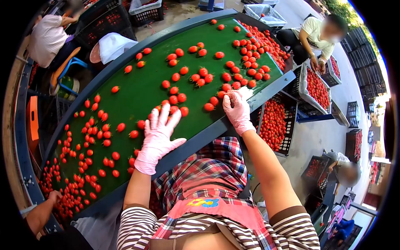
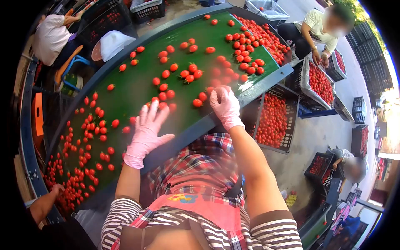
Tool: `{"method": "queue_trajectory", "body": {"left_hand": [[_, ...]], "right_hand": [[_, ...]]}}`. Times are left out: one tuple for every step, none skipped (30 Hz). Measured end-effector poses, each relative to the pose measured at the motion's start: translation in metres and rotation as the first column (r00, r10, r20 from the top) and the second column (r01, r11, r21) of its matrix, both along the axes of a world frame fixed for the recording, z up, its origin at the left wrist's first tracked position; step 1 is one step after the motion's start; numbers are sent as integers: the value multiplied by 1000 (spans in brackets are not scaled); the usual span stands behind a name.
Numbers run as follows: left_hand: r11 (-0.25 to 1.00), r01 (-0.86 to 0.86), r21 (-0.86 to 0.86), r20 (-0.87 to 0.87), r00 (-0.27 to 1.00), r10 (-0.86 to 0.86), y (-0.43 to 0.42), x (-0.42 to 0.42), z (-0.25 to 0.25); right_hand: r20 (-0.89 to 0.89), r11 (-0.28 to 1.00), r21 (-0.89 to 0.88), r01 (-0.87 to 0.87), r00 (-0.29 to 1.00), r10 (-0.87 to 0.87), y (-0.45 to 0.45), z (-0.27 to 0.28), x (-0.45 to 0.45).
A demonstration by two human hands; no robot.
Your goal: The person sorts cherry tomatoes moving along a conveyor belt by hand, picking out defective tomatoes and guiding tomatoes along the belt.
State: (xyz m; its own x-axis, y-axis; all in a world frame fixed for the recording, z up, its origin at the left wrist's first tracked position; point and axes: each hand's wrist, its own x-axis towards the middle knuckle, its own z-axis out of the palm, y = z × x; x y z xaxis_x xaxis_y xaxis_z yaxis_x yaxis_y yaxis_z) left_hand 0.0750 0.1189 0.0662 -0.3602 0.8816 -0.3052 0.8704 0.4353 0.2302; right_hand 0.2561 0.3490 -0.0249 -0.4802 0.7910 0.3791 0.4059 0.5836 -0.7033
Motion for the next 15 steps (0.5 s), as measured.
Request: {"method": "queue_trajectory", "body": {"left_hand": [[1000, -2, -21, 49, 999, 3, -3, 0, -11], [994, 11, 111, 59, 998, -17, -10, -6, -23], [993, -23, 117, -46, 999, 29, -12, -14, -23], [991, -56, 125, -150, 986, 75, -15, -22, -24], [968, -125, 219, -258, 949, 181, -23, -32, -25], [924, -210, 320, -236, 927, 293, -35, -45, -30], [882, -320, 345, -174, 902, 395, -49, -54, -23], [832, -420, 363, -113, 866, 487, -63, -62, -13], [788, -516, 335, -66, 822, 566, -81, -68, -11], [736, -606, 301, -22, 767, 641, -94, -65, -5], [709, -691, 139, 61, 721, 690, -105, -60, 4], [723, -690, 43, 163, 719, 676, -118, -63, -5], [762, -645, 57, 143, 761, 633, -117, -51, 0], [799, -597, 70, 122, 800, 587, -112, -37, 3], [823, -551, 134, 118, 834, 539, -106, -27, -4]], "right_hand": [[0, 1000, -14, -7, 1000, 7, -1, -1, 0], [3, 999, -29, -16, 1000, 16, -2, -3, 1], [17, 1000, 14, -16, 1000, 16, -3, -1, 1], [2, 1000, 1, -18, 1000, 18, -4, -3, 1], [1, 998, 65, -22, 1000, 22, -5, -4, 0], [0, 991, 128, -27, 1000, 27, -5, -4, -1], [1, 991, 130, -37, 999, 38, -7, -3, -2], [-8, 993, 116, -15, 1000, 16, -9, -3, -2], [-17, 995, 97, 12, 1000, -10, -11, -4, -2], [-18, 996, 92, 10, 1000, -9, -10, -3, -1], [-3, 996, 87, -12, 1000, 12, -9, -3, 0], [14, 996, 83, -35, 999, 34, -7, -1, 0], [35, 999, -10, -49, 998, 49, -8, 4, 1], [35, 999, -14, -52, 998, 52, -9, 4, 1], [43, 997, -3, -75, 996, 75, -11, 3, 2]]}}
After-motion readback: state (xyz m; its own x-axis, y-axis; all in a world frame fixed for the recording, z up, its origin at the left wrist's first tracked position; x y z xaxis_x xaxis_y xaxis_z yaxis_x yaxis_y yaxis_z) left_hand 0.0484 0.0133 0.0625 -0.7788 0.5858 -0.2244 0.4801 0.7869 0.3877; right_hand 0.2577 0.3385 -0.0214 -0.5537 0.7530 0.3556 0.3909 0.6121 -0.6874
